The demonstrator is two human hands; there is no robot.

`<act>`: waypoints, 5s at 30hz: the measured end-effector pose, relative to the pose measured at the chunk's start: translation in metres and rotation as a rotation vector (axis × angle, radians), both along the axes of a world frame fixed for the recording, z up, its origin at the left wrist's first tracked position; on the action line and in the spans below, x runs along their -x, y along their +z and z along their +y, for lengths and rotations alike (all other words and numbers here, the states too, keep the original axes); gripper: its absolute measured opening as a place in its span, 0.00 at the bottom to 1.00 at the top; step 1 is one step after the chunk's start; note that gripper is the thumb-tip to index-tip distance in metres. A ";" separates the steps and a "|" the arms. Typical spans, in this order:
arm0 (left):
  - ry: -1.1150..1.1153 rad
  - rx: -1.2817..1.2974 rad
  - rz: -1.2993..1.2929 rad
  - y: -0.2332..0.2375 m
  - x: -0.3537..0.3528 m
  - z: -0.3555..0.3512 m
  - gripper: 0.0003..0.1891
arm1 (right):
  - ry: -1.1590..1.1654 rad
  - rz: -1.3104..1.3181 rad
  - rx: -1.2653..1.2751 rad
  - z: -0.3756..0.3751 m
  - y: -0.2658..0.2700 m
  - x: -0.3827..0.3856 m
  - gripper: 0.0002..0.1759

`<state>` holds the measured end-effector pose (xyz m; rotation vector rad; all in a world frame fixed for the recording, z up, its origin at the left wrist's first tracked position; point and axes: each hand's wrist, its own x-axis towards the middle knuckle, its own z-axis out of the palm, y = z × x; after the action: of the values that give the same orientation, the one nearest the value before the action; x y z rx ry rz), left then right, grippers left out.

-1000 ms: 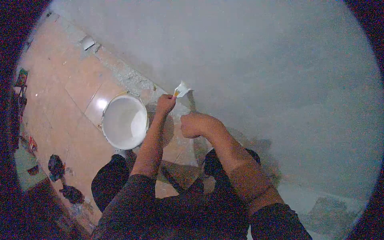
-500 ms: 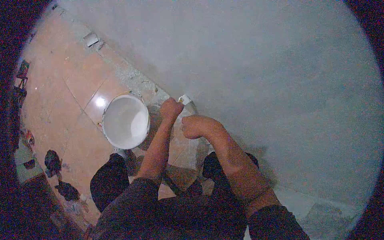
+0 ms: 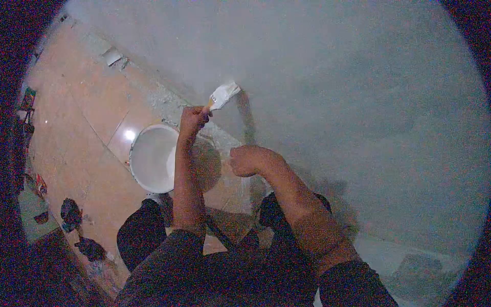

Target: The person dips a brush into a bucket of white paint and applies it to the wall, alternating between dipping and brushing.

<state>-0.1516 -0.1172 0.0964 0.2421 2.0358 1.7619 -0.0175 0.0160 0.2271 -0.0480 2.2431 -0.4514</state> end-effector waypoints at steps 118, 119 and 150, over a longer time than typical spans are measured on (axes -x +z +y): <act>-0.070 0.274 -0.085 -0.015 0.010 -0.018 0.25 | 0.027 -0.077 0.008 0.000 0.004 -0.001 0.22; -0.042 0.178 -0.074 -0.020 0.002 -0.024 0.22 | 0.018 -0.046 0.018 0.002 -0.002 -0.004 0.21; 0.022 0.815 0.024 0.015 -0.057 0.059 0.19 | 0.095 -0.104 -0.026 0.000 -0.001 0.002 0.22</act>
<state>-0.0941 -0.0582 0.1109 -0.0184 2.5748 0.8133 -0.0192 0.0160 0.2264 -0.1145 2.1338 -0.3657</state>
